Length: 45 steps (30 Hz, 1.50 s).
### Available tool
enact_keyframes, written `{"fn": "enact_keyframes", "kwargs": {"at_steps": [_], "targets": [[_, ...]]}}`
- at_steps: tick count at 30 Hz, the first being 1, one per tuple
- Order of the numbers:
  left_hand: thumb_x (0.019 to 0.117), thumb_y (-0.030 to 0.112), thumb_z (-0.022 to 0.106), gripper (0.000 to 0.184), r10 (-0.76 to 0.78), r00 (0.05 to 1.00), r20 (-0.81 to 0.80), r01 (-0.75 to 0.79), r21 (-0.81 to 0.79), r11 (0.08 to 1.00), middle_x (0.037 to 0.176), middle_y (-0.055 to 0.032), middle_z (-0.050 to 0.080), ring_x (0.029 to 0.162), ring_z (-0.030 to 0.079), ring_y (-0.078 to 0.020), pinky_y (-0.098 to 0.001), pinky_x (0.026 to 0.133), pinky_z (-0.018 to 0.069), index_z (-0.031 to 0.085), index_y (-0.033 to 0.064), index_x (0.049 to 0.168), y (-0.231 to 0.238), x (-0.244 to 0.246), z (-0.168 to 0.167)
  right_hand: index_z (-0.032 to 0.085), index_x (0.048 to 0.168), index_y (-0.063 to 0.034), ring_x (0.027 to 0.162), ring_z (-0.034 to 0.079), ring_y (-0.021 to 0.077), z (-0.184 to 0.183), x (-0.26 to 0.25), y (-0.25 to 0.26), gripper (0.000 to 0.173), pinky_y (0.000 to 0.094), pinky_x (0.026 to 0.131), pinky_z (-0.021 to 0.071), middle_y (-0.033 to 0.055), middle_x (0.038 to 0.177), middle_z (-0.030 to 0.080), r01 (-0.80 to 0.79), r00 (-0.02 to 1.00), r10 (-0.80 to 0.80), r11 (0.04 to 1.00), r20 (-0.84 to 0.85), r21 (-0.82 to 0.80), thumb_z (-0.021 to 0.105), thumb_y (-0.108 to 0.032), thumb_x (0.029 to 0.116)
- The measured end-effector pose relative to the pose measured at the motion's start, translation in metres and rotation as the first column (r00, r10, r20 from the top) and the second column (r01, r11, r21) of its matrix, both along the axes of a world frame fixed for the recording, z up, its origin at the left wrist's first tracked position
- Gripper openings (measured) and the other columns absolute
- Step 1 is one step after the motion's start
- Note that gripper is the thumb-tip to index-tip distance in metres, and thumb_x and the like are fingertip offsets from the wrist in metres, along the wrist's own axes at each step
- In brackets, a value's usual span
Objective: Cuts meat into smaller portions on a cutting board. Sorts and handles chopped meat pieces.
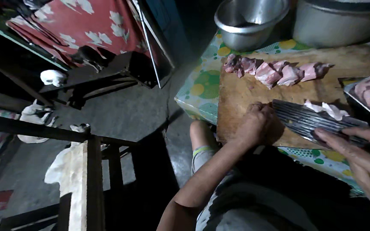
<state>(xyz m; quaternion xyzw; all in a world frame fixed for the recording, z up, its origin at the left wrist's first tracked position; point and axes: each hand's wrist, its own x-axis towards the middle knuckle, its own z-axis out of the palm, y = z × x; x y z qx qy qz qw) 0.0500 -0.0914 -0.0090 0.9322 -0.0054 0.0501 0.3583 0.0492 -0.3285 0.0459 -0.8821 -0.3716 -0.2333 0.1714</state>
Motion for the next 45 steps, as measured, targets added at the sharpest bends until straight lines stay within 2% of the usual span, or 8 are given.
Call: {"fn": "enact_keyframes", "kwargs": {"at_steps": [4, 7, 12, 15, 22, 28, 33, 45], "targets": [[0.0976, 0.001, 0.062, 0.022, 0.044, 0.999, -0.022, -0.05, -0.369, 0.928, 0.109, -0.0156, 0.07, 0.099, 0.067, -0.0223, -0.0389, 0.09, 0.0553, 0.069, -0.0035, 0.118, 0.014, 0.002, 0.011, 0.071, 0.129, -0.0332, 0.094, 0.065, 0.036, 0.001, -0.006, -0.012, 0.041, 0.0517, 0.084, 0.0458, 0.0195, 0.116, 0.068, -0.112, 0.993, 0.112, 0.994, 0.036, -0.008, 0.059, -0.007, 0.1004], [0.1072, 0.01, 0.047, 0.022, -0.096, 0.972, -0.213, -0.155, -0.895, 0.417, 0.09, -0.001, 0.065, 0.074, 0.062, -0.0057, -0.0229, 0.069, 0.0541, 0.062, 0.0058, 0.124, 0.015, 0.004, 0.015, 0.066, 0.13, -0.0386, 0.1, 0.06, 0.0247, -0.003, -0.011, -0.009, 0.032, 0.0397, 0.09, 0.0415, 0.0086, 0.117, 0.066, -0.207, 0.978, 0.207, 0.973, 0.008, 0.103, 0.059, -0.021, 0.1037], [0.107, 0.025, 0.026, 0.049, -0.424, 0.902, -0.079, -0.183, -0.96, -0.211, 0.084, -0.0038, 0.073, 0.077, 0.07, -0.0112, -0.0268, 0.073, 0.0595, 0.07, 0.0101, 0.092, -0.003, 0.002, 0.013, 0.075, 0.118, -0.0216, 0.107, 0.06, 0.0, -0.018, -0.013, 0.018, 0.02, 0.0137, 0.095, 0.0477, 0.0008, 0.112, 0.067, -0.198, 0.886, 0.391, 0.806, -0.25, 0.558, 0.062, -0.021, 0.1022], [0.1109, 0.041, 0.015, 0.06, -0.389, 0.908, -0.155, -0.205, -0.974, -0.091, 0.089, -0.0044, 0.073, 0.081, 0.071, -0.0118, -0.0267, 0.073, 0.0583, 0.066, 0.0122, 0.098, -0.004, -0.002, 0.018, 0.073, 0.103, -0.0028, 0.085, 0.063, -0.0079, -0.021, -0.011, 0.021, 0.016, 0.0112, 0.078, 0.0547, -0.0049, 0.095, 0.069, 0.049, 0.816, 0.352, 0.748, -0.459, 0.662, 0.066, -0.015, 0.0954], [0.1116, 0.044, 0.03, 0.047, -0.158, 0.947, -0.278, -0.271, -0.96, 0.067, 0.071, 0.002, 0.058, 0.061, 0.057, -0.0058, -0.0201, 0.058, 0.0506, 0.056, 0.0144, 0.085, 0.015, 0.008, 0.017, 0.053, 0.128, 0.0024, 0.07, 0.065, 0.0015, -0.018, 0.014, 0.001, 0.031, 0.0206, 0.064, 0.0596, -0.0088, 0.095, 0.067, 0.417, 0.664, 0.344, 0.567, -0.664, 0.71, 0.057, -0.002, 0.0982], [0.0946, 0.01, 0.071, 0.023, 0.036, 0.996, -0.085, -0.056, -0.245, 0.968, 0.105, -0.0129, 0.071, 0.093, 0.069, -0.0217, -0.0408, 0.086, 0.0574, 0.071, 0.0035, 0.117, 0.016, 0.032, 0.005, 0.044, 0.138, -0.0065, 0.056, 0.062, 0.0061, -0.03, 0.027, -0.006, 0.036, 0.0222, 0.049, 0.0574, -0.0045, 0.094, 0.065, 0.662, 0.509, 0.386, 0.396, -0.77, 0.636, 0.05, -0.006, 0.1032], [0.1011, 0.014, 0.063, 0.02, -0.164, 0.986, -0.023, 0.165, 0.164, 0.972, 0.113, -0.0154, 0.07, 0.108, 0.067, -0.029, -0.0452, 0.096, 0.0551, 0.074, 0.0064, 0.116, 0.0, 0.057, 0.0, 0.049, 0.14, -0.0069, 0.054, 0.063, 0.0086, -0.054, 0.038, 0.003, 0.039, 0.0249, 0.046, 0.0577, -0.0001, 0.095, 0.065, 0.671, 0.494, 0.382, 0.402, -0.781, 0.622, 0.055, -0.011, 0.1024], [0.0969, 0.017, 0.07, 0.022, -0.14, 0.974, -0.176, 0.145, 0.014, 0.989, 0.106, -0.0139, 0.071, 0.095, 0.068, -0.0247, -0.0437, 0.088, 0.0564, 0.074, 0.0052, 0.115, 0.016, 0.058, 0.011, 0.05, 0.137, -0.004, 0.052, 0.064, 0.0101, -0.058, 0.042, 0.002, 0.035, 0.0266, 0.045, 0.0592, 0.0022, 0.095, 0.065, 0.72, 0.42, 0.359, 0.428, -0.833, 0.547, 0.053, -0.01, 0.1035]]}}
